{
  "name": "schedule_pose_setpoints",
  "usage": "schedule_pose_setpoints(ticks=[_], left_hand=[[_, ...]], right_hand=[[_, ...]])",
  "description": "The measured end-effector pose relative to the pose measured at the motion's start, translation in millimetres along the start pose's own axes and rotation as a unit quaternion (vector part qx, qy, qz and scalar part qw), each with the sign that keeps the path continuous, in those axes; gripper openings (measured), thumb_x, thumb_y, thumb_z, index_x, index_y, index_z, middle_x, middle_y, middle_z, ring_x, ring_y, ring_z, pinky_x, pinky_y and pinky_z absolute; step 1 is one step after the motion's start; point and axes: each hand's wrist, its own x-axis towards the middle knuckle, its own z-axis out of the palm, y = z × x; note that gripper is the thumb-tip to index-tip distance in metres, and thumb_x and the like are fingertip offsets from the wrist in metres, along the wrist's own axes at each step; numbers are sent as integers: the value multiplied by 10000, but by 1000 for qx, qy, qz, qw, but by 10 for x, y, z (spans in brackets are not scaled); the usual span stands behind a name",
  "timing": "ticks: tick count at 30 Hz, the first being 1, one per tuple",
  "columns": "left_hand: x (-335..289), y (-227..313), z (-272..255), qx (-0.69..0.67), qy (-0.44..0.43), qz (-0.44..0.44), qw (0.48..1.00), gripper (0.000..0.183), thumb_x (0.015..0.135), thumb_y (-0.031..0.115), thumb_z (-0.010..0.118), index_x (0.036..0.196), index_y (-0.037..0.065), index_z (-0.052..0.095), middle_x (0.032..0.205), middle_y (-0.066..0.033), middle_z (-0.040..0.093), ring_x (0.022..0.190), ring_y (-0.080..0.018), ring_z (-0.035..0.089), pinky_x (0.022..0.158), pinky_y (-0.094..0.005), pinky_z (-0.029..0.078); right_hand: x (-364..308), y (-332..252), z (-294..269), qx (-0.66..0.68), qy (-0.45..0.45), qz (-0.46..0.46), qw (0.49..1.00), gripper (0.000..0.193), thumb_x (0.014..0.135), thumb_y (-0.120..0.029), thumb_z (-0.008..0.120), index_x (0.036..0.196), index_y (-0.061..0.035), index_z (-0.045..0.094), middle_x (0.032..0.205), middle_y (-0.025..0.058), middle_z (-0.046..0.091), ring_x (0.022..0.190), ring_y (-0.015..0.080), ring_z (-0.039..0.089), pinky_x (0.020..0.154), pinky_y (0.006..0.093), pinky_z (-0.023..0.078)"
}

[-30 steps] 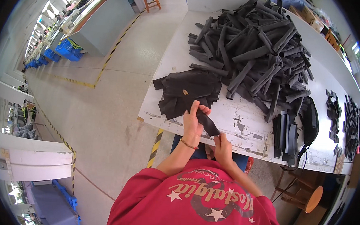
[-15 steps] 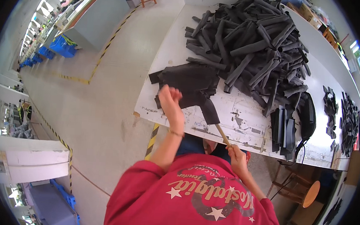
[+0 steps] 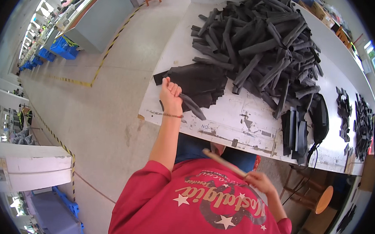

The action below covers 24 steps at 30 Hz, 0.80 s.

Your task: The recorder is sliding black foam sleeves onto a wooden rod as part of an assembly or manufacturing process.

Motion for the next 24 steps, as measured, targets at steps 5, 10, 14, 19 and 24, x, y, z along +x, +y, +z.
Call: schedule_pose_setpoints(ticks=[5, 10, 14, 19, 24], left_hand=[[-334, -543, 187, -65, 53, -92, 992, 203, 959, 259, 470, 820, 117, 511, 572, 50, 365, 448, -68, 310, 413, -226, 271], [-661, -878, 197, 71, 64, -149, 984, 163, 929, 228, 521, 932, 68, 554, 673, -35, 550, 552, -131, 488, 526, -272, 423], [-827, -587, 386, 393, -136, 104, 903, 226, 905, 212, 573, 1034, 27, 556, 766, -89, 619, 665, -142, 570, 630, -280, 469], [-1206, -856, 282, 417, -393, -219, 790, 292, 953, 281, 467, 974, -1, 540, 659, -48, 558, 607, -136, 576, 596, -282, 482], [-1659, -886, 66, 352, -316, -295, 830, 316, 972, 249, 398, 801, 8, 510, 546, -41, 473, 499, -150, 522, 511, -289, 464]], right_hand=[[755, -720, 69, 67, 232, -182, 953, 212, 827, -117, 685, 1008, -42, 605, 701, -39, 488, 633, 32, 430, 548, 189, 355], [1486, -1048, 213, 177, 250, -288, 907, 153, 829, -102, 690, 932, -31, 602, 662, -61, 470, 582, 16, 385, 500, 197, 313], [1458, -1241, -23, 197, 255, -227, 919, 208, 854, -179, 681, 742, -57, 554, 555, -86, 417, 481, 20, 353, 434, 204, 268], [1460, -1536, -34, 140, 316, -278, 896, 250, 870, -195, 659, 731, -25, 539, 594, -78, 396, 566, 25, 333, 479, 211, 260], [1638, -1853, -362, 151, 428, -280, 846, 250, 878, -201, 645, 750, -11, 545, 606, -78, 348, 591, 31, 302, 493, 233, 243]])
